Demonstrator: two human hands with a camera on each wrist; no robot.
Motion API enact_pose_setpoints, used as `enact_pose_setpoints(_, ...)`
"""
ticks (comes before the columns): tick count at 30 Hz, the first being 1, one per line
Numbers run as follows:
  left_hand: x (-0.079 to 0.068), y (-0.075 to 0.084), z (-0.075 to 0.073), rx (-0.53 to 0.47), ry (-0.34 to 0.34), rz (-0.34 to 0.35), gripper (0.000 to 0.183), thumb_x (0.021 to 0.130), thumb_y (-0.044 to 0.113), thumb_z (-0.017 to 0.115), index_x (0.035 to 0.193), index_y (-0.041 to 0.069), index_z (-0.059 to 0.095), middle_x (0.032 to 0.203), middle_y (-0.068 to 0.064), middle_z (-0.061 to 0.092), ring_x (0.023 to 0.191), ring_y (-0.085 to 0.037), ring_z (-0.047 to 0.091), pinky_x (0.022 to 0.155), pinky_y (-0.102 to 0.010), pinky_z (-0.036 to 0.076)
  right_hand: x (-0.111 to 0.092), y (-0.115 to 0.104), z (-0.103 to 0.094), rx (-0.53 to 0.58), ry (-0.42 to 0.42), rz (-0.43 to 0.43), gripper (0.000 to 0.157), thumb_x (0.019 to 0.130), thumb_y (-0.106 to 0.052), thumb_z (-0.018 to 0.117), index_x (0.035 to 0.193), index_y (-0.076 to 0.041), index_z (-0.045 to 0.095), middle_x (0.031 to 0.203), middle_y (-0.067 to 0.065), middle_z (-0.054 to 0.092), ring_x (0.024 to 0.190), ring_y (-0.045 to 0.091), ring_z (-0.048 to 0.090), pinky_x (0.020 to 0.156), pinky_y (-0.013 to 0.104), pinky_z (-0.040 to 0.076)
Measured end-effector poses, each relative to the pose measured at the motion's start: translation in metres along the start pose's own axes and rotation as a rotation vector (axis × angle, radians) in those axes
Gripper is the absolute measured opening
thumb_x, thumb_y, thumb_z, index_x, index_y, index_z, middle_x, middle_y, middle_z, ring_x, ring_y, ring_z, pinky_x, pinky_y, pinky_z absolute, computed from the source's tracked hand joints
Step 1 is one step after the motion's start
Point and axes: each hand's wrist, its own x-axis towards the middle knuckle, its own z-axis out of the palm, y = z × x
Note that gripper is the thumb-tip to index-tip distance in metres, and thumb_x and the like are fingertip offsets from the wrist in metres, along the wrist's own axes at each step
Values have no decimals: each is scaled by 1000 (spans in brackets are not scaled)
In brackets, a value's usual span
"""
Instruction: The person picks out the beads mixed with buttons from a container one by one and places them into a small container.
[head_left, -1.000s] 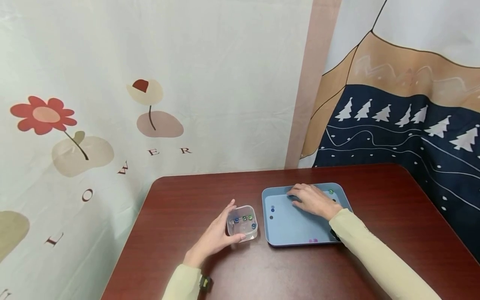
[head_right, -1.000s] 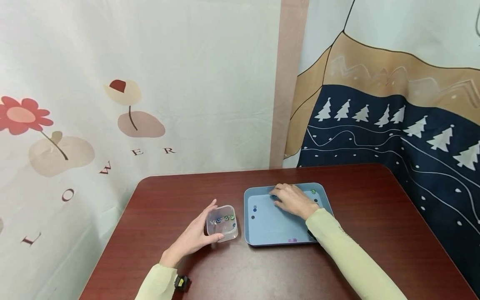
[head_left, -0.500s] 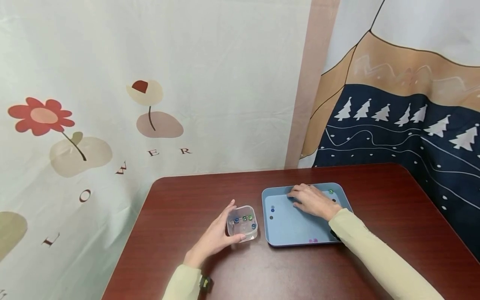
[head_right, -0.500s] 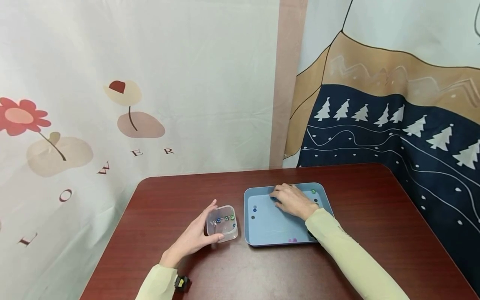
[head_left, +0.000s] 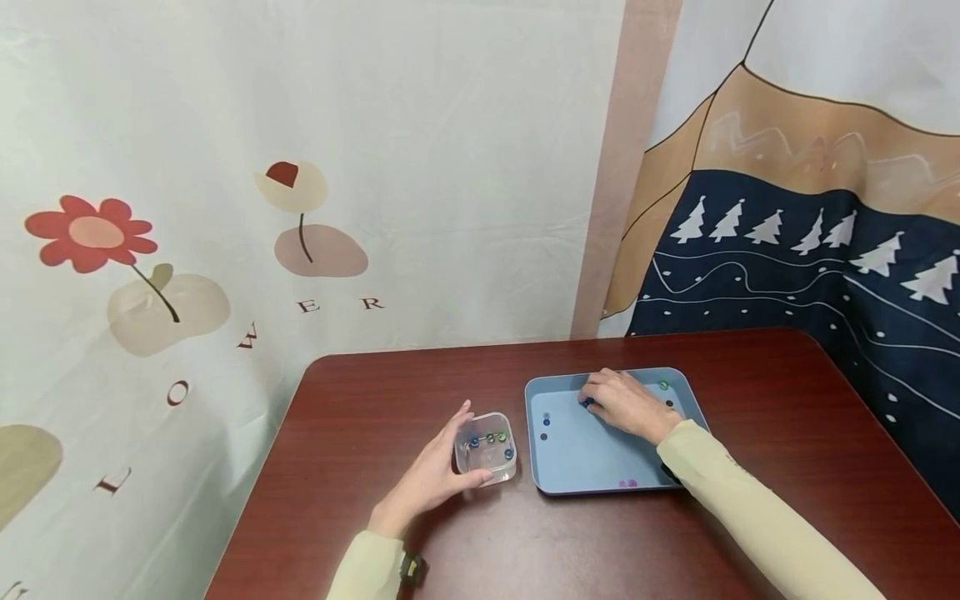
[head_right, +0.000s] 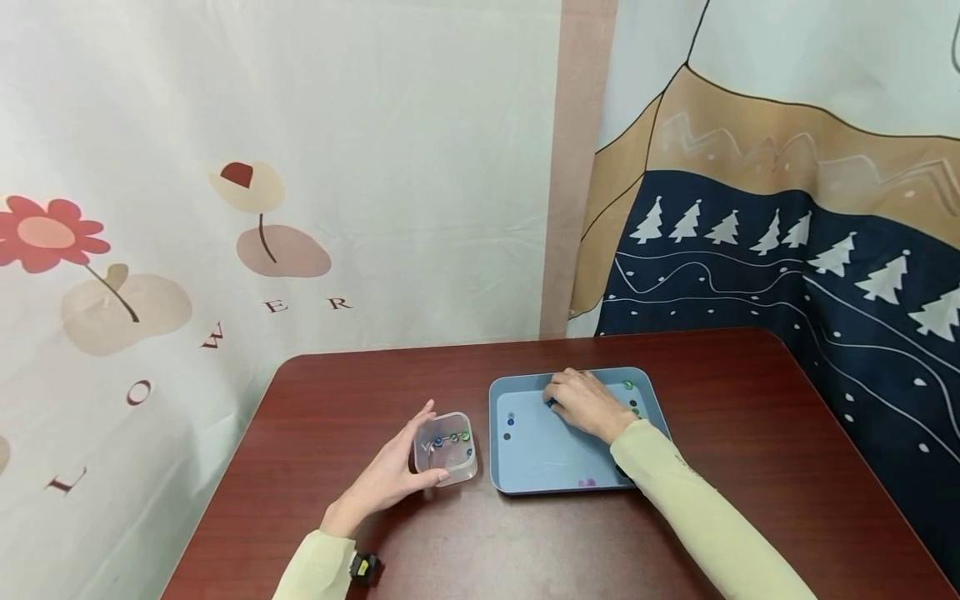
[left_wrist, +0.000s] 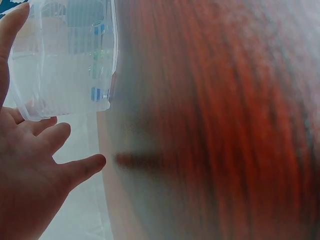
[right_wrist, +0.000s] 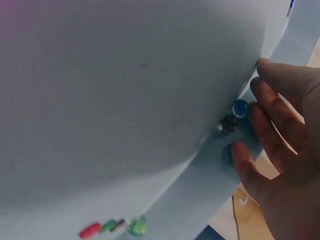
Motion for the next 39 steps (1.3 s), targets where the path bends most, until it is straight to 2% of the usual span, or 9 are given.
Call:
enact_pose_setpoints(5, 0, 0, 0, -6, 3, 16, 98, 82, 41, 88, 158, 6, 36, 171, -9, 25, 145, -34, 44, 114, -57, 38, 0, 0, 0, 12, 4, 4, 20, 89, -9, 82, 109, -11, 79, 106, 3, 73, 101, 23, 62, 95, 47, 54)
enact_pose_setpoints(12, -1, 0, 0, -5, 2, 8, 98, 82, 42, 88, 159, 9, 36, 171, -6, 24, 144, -33, 45, 114, -57, 38, 0, 0, -7, 38, 17, -3, 21, 88, -10, 83, 109, -12, 80, 107, 2, 72, 100, 22, 64, 92, 47, 54)
enact_pose_setpoints(29, -1, 0, 1, -1, 0, 3, 98, 82, 42, 88, 159, 10, 35, 171, -3, 23, 143, -32, 46, 114, -56, 39, -5, -11, -42, 91, 171, -53, 22, 87, -6, 84, 107, -12, 78, 113, 4, 71, 107, 25, 64, 91, 49, 53)
enact_pose_setpoints(39, 0, 0, 0, -5, 6, 7, 102, 82, 41, 88, 162, 10, 31, 170, -4, 27, 141, -32, 48, 112, -57, 40, -9, -32, -56, 90, 244, -79, 20, 90, -12, 82, 108, -14, 77, 116, 3, 71, 109, 23, 64, 93, 49, 52)
